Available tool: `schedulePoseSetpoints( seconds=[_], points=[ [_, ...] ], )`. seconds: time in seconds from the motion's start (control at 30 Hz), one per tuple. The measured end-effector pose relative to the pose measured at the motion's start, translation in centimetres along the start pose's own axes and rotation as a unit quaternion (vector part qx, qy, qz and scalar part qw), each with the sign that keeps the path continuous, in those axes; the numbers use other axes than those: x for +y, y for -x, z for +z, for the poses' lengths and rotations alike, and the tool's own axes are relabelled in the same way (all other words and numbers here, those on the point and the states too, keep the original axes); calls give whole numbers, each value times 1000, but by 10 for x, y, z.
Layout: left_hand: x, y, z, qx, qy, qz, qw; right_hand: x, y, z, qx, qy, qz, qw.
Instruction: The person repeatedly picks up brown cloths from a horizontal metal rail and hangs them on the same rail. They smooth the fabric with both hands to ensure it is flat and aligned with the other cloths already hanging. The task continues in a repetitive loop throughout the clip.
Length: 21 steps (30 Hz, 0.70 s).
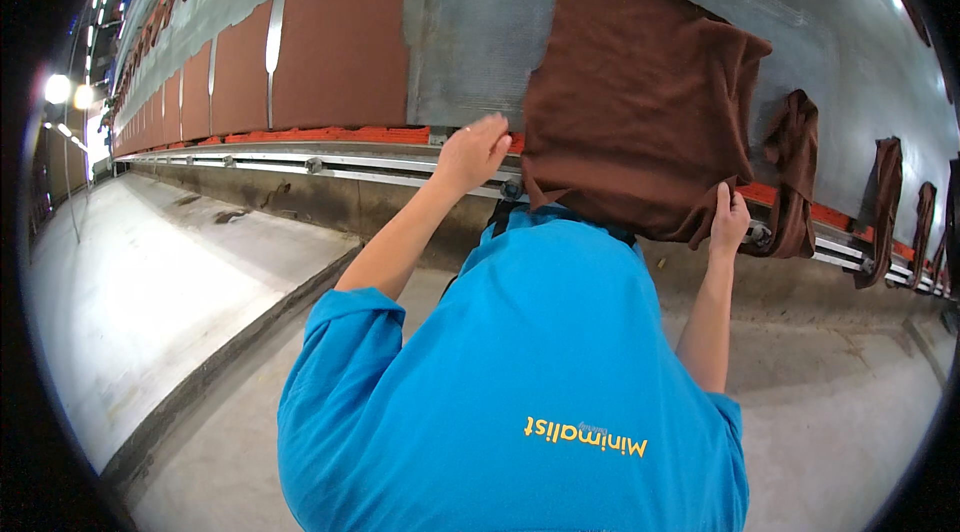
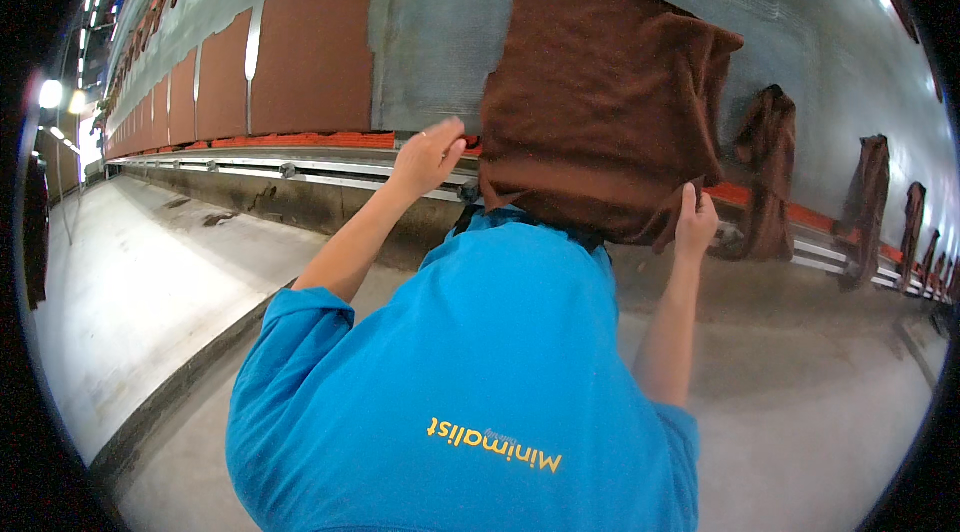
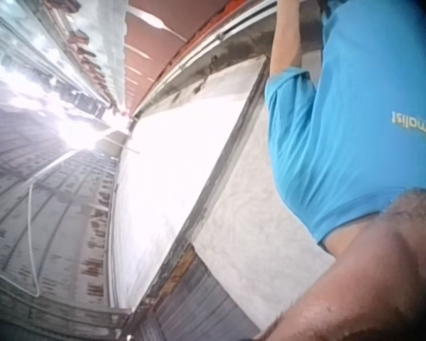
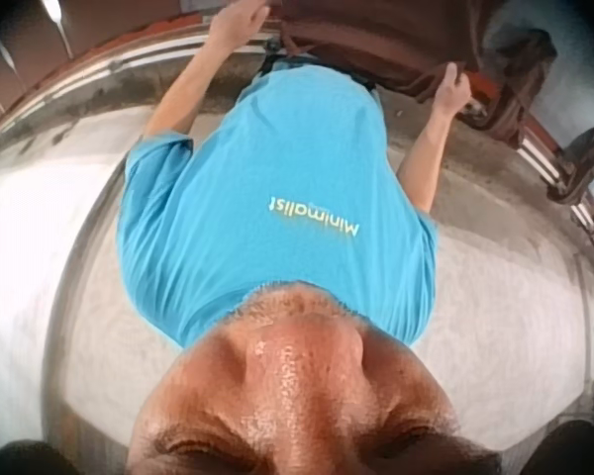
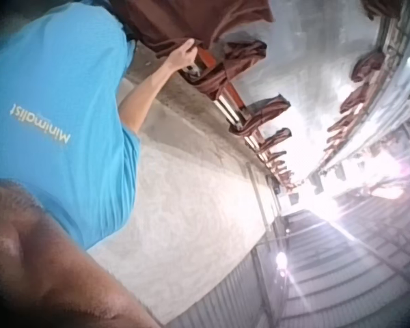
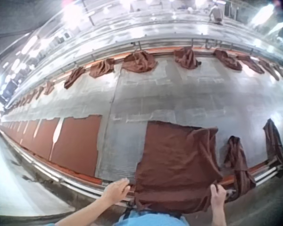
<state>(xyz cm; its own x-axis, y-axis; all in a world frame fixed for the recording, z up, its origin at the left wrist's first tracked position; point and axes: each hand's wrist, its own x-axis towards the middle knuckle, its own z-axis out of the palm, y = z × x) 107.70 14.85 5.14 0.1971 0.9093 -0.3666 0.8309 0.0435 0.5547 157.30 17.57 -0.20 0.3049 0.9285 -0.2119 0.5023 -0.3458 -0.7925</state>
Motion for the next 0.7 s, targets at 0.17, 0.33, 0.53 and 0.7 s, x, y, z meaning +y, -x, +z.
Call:
schedulePoseSetpoints(
  seconds=[0.17, 0.33, 0.53, 0.7],
  points=[
    [-22, 7, 40, 142, -212, 78, 964, -6, 2, 6, 18, -15, 3, 1000],
    [-3, -11, 24, 124, -82, 53, 987, -1, -1, 1, -1, -6, 20, 1000],
    [-13, -26, 34, 194, -181, 87, 960, -10, 1, 2, 6, 5, 10, 1000],
    [-9, -25, 23, 169, -102, 55, 979, -10, 2, 2, 13, -9, 30, 999]
  ],
)
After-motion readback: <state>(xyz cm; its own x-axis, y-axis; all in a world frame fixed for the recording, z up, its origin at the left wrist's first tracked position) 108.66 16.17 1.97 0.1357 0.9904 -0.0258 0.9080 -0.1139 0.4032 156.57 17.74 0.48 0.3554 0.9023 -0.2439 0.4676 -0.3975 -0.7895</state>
